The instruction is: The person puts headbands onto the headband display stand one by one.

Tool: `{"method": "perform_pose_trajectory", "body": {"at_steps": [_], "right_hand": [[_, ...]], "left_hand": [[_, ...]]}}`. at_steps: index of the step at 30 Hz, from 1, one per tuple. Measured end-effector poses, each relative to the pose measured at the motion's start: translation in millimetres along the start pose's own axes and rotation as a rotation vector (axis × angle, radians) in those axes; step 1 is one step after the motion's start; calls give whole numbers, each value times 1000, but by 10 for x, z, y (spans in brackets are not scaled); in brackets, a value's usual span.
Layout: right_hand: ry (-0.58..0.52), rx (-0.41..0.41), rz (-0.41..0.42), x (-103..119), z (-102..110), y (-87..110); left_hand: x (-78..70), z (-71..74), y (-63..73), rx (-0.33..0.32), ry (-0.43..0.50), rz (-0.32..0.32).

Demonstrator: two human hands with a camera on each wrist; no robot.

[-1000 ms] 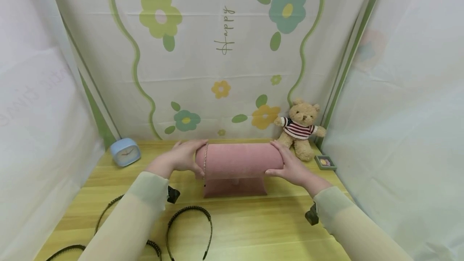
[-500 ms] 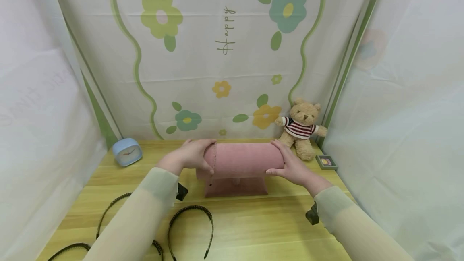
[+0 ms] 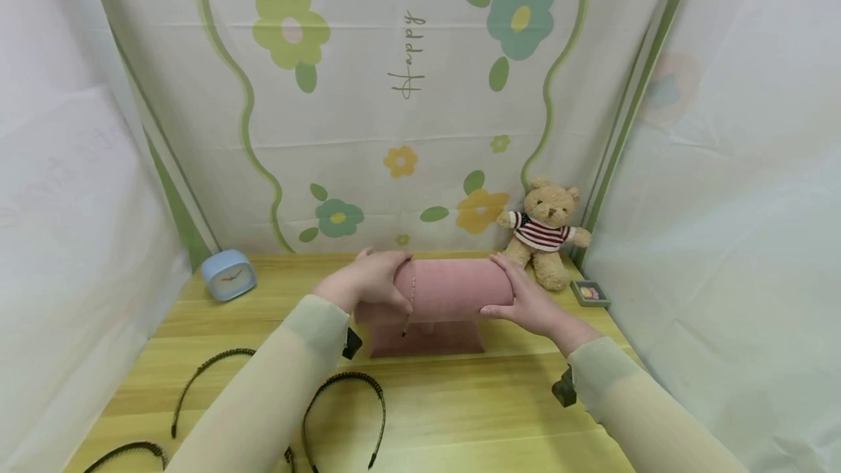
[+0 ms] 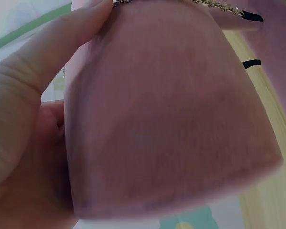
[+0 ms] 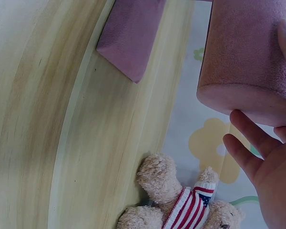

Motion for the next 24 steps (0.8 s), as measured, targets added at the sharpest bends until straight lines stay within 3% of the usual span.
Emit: {"method": "perform_pose_trajectory", "body": {"at_steps": [6,15,24], "right_hand": [[4,0,1,-12,-5,-8],[7,-8,6,-25,-12,-12],[17,-4,1,-43,-17,-17]], "left_hand": [[-108,-47,-51,-4,-4,4],[-233,-50,-103,48,-16,-5],[-313,-108,-182,45,-11,-82]]}}
Point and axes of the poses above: each hand's wrist, its own y-axis away from the middle knuckle, its own z-axis out of the back of the hand, x = y × z, the point moved 4 cm from there along -y, towards the middle knuckle, and after that the axes turned 14 degrees about z, right-handed, at the moved point
